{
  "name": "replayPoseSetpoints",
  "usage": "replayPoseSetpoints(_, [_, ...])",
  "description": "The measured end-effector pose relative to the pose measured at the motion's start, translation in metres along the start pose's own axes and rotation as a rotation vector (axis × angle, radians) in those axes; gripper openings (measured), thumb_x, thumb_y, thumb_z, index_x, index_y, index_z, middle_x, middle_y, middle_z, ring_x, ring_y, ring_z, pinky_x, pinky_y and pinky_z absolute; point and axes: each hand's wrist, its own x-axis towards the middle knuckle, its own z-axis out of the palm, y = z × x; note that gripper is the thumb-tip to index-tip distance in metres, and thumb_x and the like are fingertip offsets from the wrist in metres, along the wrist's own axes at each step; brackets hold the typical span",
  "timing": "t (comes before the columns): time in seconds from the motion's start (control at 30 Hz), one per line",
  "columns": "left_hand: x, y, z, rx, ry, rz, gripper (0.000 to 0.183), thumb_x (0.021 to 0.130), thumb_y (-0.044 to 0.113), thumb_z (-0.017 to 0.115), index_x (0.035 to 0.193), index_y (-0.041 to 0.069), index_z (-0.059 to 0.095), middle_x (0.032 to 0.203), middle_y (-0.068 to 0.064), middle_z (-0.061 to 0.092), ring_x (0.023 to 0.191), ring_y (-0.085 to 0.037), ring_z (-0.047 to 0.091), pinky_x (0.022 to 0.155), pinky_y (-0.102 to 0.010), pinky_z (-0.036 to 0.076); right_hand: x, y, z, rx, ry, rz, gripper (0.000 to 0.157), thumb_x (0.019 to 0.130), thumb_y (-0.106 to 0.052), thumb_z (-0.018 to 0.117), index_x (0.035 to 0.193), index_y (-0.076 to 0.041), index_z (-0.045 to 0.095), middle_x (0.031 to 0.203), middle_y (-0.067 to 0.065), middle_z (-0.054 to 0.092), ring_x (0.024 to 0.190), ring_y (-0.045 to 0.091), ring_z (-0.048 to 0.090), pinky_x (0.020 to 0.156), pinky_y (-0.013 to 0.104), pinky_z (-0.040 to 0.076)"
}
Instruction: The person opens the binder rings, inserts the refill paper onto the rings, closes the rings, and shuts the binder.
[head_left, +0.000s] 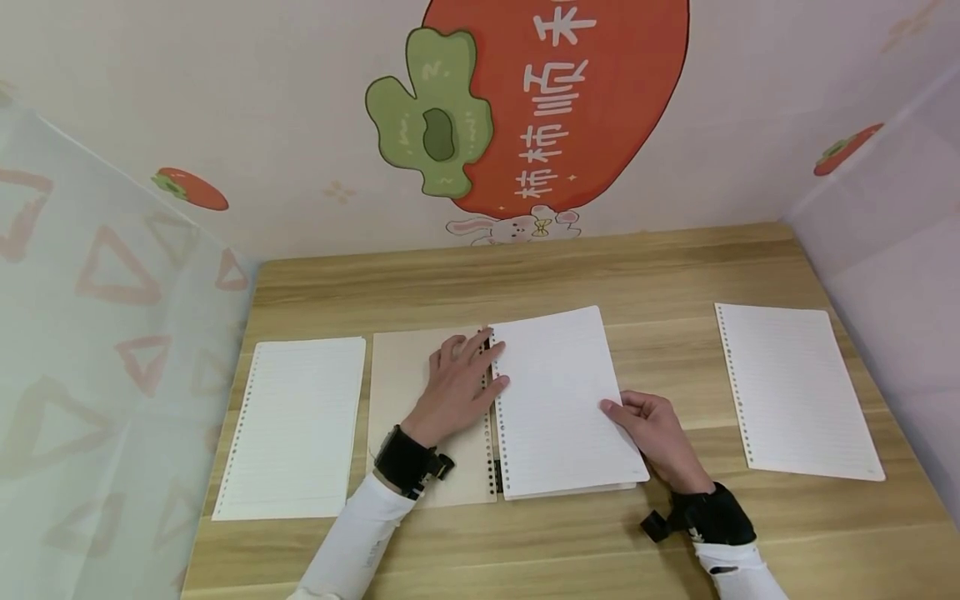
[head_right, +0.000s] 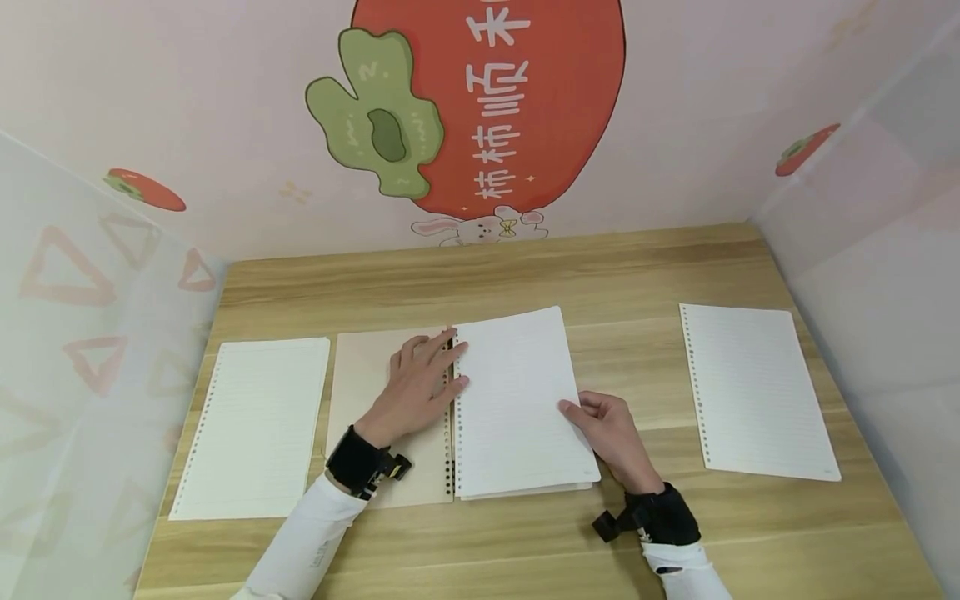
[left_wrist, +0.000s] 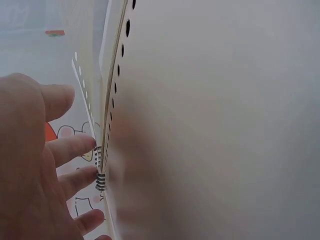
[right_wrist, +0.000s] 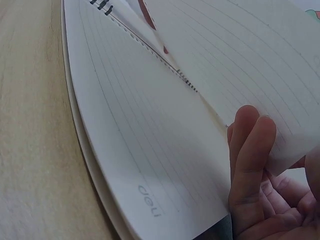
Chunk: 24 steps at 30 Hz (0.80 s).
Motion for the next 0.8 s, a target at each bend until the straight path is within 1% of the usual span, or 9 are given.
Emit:
replayPoseSetpoints(0.17, [0.0, 0.002, 0.001, 0.006, -0.016, -0.005, 0.058, 0.112, 0.046, 0.049, 0.161, 0.015, 0.048, 0.174, -0.011, 0.032, 0.153, -0.043, 0.026, 0.12, -0.068, 0.021, -0.001, -0.001, 0.0, 0.012, -0.003, 0.012, 0.045, 0.106, -0.027, 0.069, 0.132, 0.01, 0.067, 0.091, 0.008, 0.081, 0.075, 0.019, 0.077, 0.065, 0.033, 0.062])
replayPoseSetpoints(0.27, [0.0, 0.003, 0.0, 0.013, -0.013, -0.006, 0.057, 0.113, 0.045, 0.049, 0.161, 0.015, 0.05, 0.173, -0.011, 0.033, 0.152, -0.044, 0.026, 0.119, -0.068, 0.022, -0.001, -0.001, -0.001, 0.016, -0.014, 0.011, 0.047, 0.106, -0.029, 0.069, 0.133, 0.01, 0.067, 0.092, 0.008, 0.081, 0.075, 0.02, 0.077, 0.065, 0.033, 0.062])
replayPoseSetpoints(0.37, [0.0, 0.005, 0.001, 0.019, 0.004, -0.003, 0.056, 0.112, 0.043, 0.051, 0.159, 0.013, 0.051, 0.172, -0.013, 0.035, 0.15, -0.045, 0.029, 0.117, -0.069, 0.024, -0.002, 0.001, -0.002, 0.028, -0.032, 0.009, 0.047, 0.106, -0.031, 0.069, 0.13, 0.009, 0.067, 0.09, 0.008, 0.081, 0.075, 0.02, 0.077, 0.065, 0.034, 0.062])
replayPoseSetpoints(0.5, [-0.001, 0.007, 0.001, 0.025, 0.024, 0.001, 0.053, 0.111, 0.04, 0.055, 0.157, 0.012, 0.054, 0.171, -0.014, 0.037, 0.145, -0.046, 0.034, 0.115, -0.069, 0.028, -0.007, 0.004, -0.005, 0.059, -0.085, 0.019, 0.043, 0.107, -0.03, 0.067, 0.125, 0.009, 0.067, 0.089, 0.007, 0.08, 0.075, 0.018, 0.076, 0.067, 0.033, 0.062])
replayPoseSetpoints(0.6, [-0.001, 0.008, 0.002, 0.032, 0.025, 0.0, 0.052, 0.111, 0.037, 0.057, 0.156, 0.012, 0.055, 0.17, -0.015, 0.038, 0.144, -0.046, 0.036, 0.115, -0.069, 0.03, -0.012, 0.007, -0.009, 0.072, -0.139, 0.034, 0.041, 0.108, -0.028, 0.066, 0.124, 0.009, 0.065, 0.092, 0.006, 0.08, 0.078, 0.016, 0.075, 0.07, 0.031, 0.062])
replayPoseSetpoints(0.7, [-0.001, 0.008, 0.001, 0.037, 0.024, -0.001, 0.051, 0.11, 0.035, 0.058, 0.156, 0.012, 0.054, 0.17, -0.015, 0.038, 0.143, -0.046, 0.036, 0.115, -0.069, 0.031, -0.019, 0.009, -0.014, 0.056, -0.174, 0.039, 0.041, 0.108, -0.027, 0.066, 0.125, 0.01, 0.062, 0.094, 0.007, 0.079, 0.08, 0.014, 0.073, 0.071, 0.029, 0.061])
replayPoseSetpoints(0.8, [0.001, 0.007, 0.001, 0.039, 0.019, -0.002, 0.051, 0.11, 0.034, 0.058, 0.157, 0.013, 0.053, 0.171, -0.015, 0.036, 0.144, -0.046, 0.035, 0.115, -0.069, 0.031, -0.025, 0.011, -0.02, 0.021, -0.18, 0.029, 0.041, 0.107, -0.026, 0.067, 0.126, 0.01, 0.061, 0.093, 0.007, 0.078, 0.076, 0.013, 0.07, 0.069, 0.027, 0.06])
